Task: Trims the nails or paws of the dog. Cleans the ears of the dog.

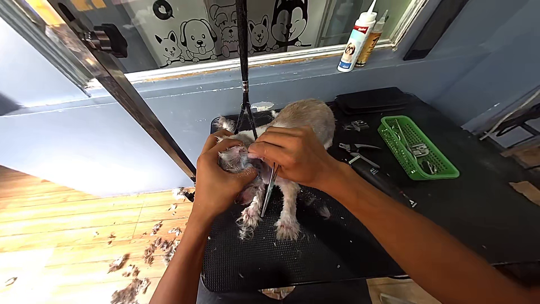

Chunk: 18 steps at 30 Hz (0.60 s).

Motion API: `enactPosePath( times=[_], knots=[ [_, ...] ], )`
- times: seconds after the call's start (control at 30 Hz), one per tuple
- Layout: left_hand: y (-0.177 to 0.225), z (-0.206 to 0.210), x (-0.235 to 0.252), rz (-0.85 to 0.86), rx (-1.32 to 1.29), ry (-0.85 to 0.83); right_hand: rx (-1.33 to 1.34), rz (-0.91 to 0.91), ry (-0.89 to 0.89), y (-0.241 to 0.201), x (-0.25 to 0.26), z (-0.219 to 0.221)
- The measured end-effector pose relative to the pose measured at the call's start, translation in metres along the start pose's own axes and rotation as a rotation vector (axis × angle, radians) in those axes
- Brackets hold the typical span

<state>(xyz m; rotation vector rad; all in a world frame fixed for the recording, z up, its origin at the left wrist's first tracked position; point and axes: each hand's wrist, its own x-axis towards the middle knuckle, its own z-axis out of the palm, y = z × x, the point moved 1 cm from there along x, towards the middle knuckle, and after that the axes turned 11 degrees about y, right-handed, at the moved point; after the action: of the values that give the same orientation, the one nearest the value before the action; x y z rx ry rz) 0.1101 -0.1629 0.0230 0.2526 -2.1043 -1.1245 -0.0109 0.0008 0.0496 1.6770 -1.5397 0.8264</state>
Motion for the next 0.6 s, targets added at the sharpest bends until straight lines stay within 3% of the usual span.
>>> enactPosePath(
  times=[0.47,0.6],
  knots=[
    [0.012,0.004,-0.002,0.021,0.022,0.007,0.023,0.206,0.024,-0.004,0.002,0.005],
    [0.013,0.003,-0.002,0.004,0.006,0.001,0.196,0.443,0.131,0.001,0.000,-0.001]
  ],
)
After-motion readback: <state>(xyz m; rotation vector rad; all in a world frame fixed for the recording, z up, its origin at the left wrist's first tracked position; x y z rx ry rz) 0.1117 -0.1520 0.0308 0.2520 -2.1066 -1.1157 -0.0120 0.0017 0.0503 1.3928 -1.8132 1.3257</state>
